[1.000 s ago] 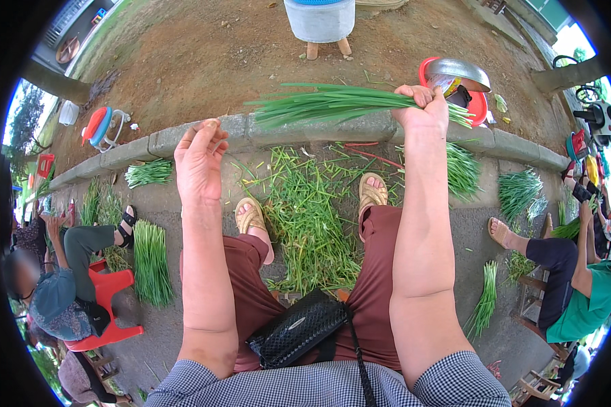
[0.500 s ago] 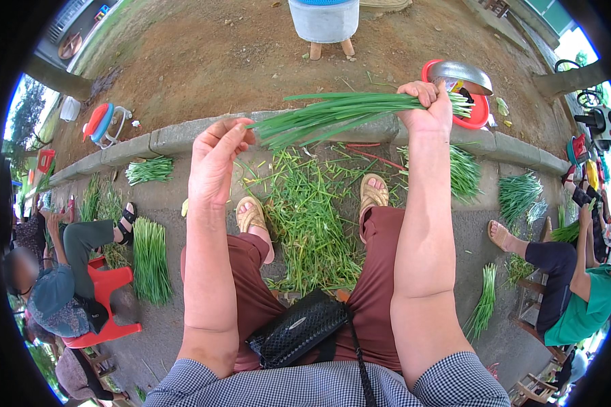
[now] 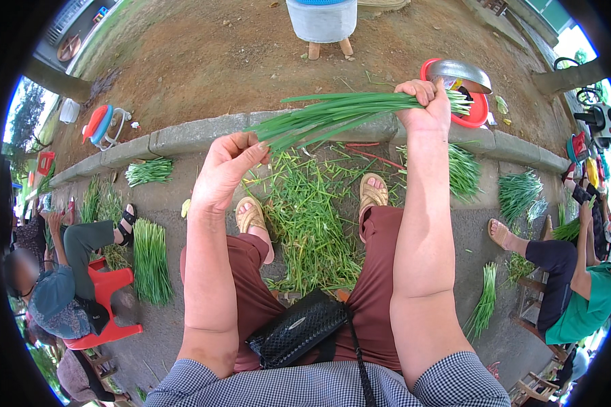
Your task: The person sorts a bunch of chives by hand, stripping away yellowed or damaged leaves one by one and aligning the stems.
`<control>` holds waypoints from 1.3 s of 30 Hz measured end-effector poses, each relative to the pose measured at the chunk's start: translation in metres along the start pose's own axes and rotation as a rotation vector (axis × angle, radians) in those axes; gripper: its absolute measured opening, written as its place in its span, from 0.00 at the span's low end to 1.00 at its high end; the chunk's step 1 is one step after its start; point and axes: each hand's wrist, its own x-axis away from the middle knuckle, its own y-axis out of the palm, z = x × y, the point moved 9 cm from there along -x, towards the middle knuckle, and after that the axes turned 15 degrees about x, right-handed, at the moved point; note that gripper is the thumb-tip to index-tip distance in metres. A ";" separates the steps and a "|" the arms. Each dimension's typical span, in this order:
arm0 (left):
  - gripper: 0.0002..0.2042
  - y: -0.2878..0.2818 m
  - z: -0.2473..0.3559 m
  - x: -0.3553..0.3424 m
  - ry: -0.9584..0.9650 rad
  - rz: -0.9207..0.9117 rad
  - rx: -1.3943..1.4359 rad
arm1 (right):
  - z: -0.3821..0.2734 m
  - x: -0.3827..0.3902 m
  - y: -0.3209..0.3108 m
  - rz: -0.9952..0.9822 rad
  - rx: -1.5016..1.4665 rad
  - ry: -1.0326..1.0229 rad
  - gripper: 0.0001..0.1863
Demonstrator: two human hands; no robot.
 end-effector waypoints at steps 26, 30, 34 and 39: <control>0.07 -0.029 0.031 0.008 0.502 0.412 0.146 | -0.009 0.007 -0.025 0.336 0.028 -0.193 0.27; 0.04 -0.025 0.029 0.007 0.447 0.418 0.087 | -0.006 0.011 -0.023 0.385 0.041 -0.221 0.27; 0.05 -0.010 0.021 0.001 0.281 0.276 -0.136 | -0.013 0.008 -0.027 0.361 0.054 -0.202 0.27; 0.13 0.017 -0.001 -0.005 0.258 0.185 -0.529 | -0.008 0.005 -0.027 0.340 0.027 -0.181 0.26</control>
